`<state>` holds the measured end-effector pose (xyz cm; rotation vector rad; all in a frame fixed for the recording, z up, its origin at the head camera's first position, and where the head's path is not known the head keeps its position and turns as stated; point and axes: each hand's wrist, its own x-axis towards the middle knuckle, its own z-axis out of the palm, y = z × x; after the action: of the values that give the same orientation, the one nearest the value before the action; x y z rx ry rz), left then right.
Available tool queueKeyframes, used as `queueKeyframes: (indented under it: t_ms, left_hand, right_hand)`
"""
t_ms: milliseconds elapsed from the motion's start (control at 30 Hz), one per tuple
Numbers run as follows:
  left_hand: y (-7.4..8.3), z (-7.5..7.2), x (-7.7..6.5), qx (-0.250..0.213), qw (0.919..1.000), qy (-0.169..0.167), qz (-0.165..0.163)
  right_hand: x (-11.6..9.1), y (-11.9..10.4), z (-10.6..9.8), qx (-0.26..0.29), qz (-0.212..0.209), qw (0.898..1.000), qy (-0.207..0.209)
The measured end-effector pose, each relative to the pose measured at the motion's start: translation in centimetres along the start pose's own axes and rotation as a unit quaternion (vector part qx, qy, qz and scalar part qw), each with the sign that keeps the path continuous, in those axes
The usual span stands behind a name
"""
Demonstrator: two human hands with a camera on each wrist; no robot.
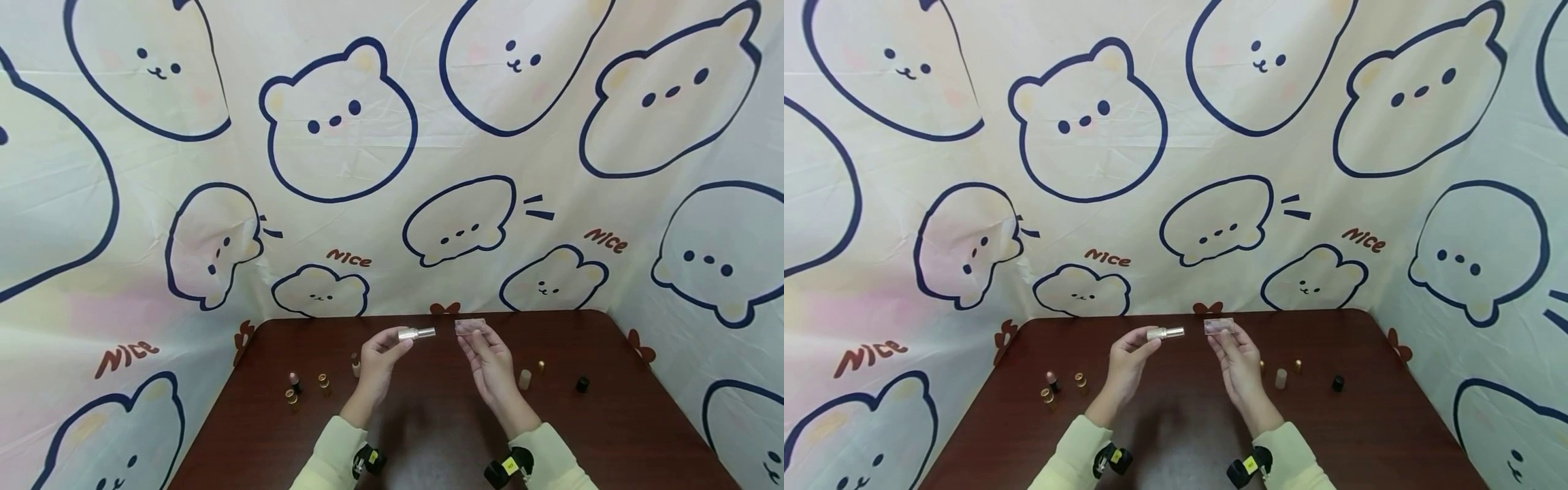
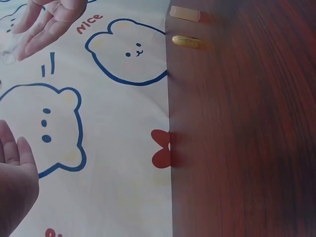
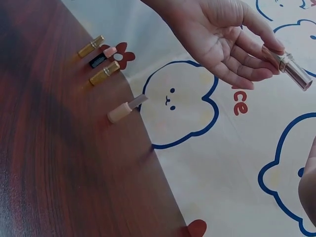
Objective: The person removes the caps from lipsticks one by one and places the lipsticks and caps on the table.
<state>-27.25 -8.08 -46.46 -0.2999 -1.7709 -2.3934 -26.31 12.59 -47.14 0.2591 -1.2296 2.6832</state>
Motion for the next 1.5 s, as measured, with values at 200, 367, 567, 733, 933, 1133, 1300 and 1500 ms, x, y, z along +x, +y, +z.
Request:
queueKeyframes:
  t_ms: [200, 367, 567, 733, 933, 1133, 1300, 1500]
  left_hand:
    - [-0.1, -0.4, -0.2, -0.001, 1.0, 0.006, -0.008]
    - [-0.2, -0.7, -0.3, 0.019, 0.9997, 0.012, -0.009]
    - [-0.3, -0.9, -0.5, 0.004, 0.9999, 0.012, -0.01]
    - [-0.4, -1.2, -0.6, -0.018, 0.9998, 0.004, -0.009]
    - [-0.9, -1.7, -0.8, -0.034, 0.9994, -0.008, 0.002]
    - [-1.0, -2.2, -1.0, -0.043, 0.999, -0.006, 0.004]
    - [-1.2, -2.6, -1.2, -0.044, 0.999, 0.001, 0.002]
    - [-1.4, -3.2, -1.2, -0.051, 0.9987, 0.0, 0.001]
  right_hand:
    - [-0.1, -0.2, -0.6, -0.001, 0.01, 1.0, 0.017]
    - [-0.1, -0.4, -1.3, -0.002, -0.001, 1.0, 0.014]
    - [-0.2, -0.6, -2.1, -0.01, -0.001, 1.0, 0.014]
    - [-0.5, -0.7, -2.6, -0.028, -0.016, 0.999, -0.001]
    - [-0.7, -0.9, -3.5, -0.045, -0.024, 0.999, 0.005]
    - [-0.7, -1.3, -4.3, -0.08, -0.01, 0.997, 0.02]
    - [-0.8, -1.4, -5.0, -0.118, -0.006, 0.993, 0.025]
    - [-0.9, -1.7, -6.1, -0.152, 0.01, 0.987, 0.048]
